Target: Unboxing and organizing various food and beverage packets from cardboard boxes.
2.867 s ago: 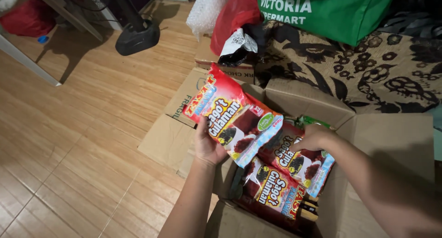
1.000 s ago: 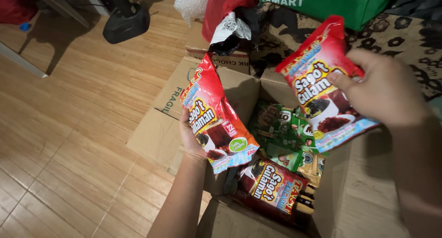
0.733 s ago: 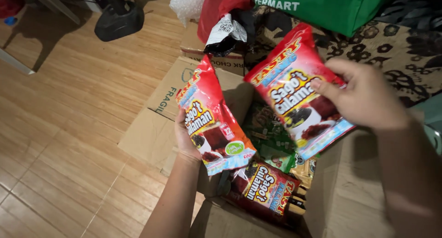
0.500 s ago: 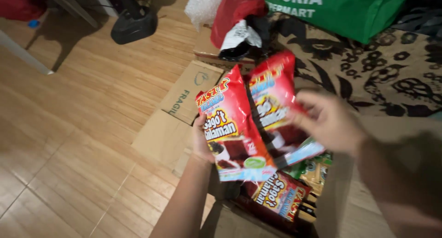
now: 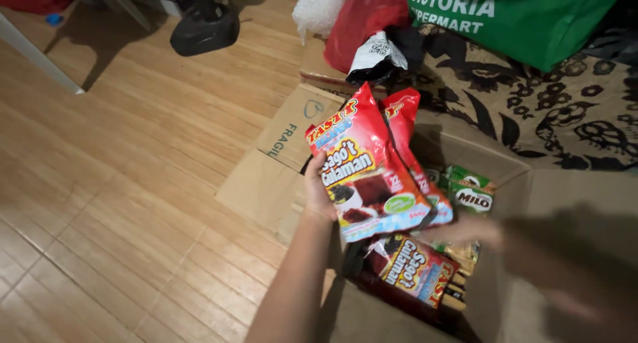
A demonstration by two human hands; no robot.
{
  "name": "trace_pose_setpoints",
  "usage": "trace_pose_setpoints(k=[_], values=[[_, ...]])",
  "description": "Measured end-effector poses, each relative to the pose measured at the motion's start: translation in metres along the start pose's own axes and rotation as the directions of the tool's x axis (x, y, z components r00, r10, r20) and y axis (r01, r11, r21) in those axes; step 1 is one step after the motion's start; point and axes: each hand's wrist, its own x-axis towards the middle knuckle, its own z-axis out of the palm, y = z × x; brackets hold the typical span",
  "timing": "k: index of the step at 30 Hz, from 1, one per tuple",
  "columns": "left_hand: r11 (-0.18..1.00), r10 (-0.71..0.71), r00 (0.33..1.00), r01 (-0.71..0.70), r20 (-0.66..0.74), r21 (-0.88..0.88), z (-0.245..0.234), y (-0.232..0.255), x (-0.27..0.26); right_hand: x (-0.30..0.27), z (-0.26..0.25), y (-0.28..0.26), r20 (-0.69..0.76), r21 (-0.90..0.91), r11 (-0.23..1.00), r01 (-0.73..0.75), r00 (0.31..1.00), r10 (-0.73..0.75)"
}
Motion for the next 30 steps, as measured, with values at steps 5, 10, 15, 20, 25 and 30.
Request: trace_pose_setpoints(k=[5, 10, 15, 20, 25, 30], values=[[0.999, 0.01, 0.999, -0.011, -0.031, -0.048, 0.015, 0.002, -0.006, -0.042, 0.109, -0.123, -0.237, -0.769, 0.554, -0.32, 0.947, 0.218], [0.998, 0.047, 0.998, -0.049, -0.033, -0.048, 0.042, 0.017, -0.012, -0.061, 0.081, -0.179, -0.283, -0.649, 0.566, -0.508, 0.852, 0.441], [0.977, -0.012, 1.0, 0.016, -0.02, 0.214, 0.084, 0.085, -0.023, -0.1, -0.016, -0.127, -0.334, 0.007, 0.905, -0.426, 0.852, 0.404], [0.887, -0.09, 0.984, 0.148, -0.151, 0.437, 0.052, 0.139, -0.034, -0.117, -0.047, -0.209, -0.577, 0.191, 0.903, -0.384, 0.701, 0.42], [0.789, -0.031, 0.961, 0.193, -0.275, 0.584, 0.034, 0.137, -0.045, -0.078, -0.028, -0.281, -0.603, 0.399, 0.915, 0.061, 0.769, 0.212], [0.517, 0.156, 0.957, 0.132, -0.244, 0.846, 0.049, 0.131, -0.049, 0.015, -0.013, -0.306, -0.471, 0.35, 0.928, 0.13, 0.881, 0.054]])
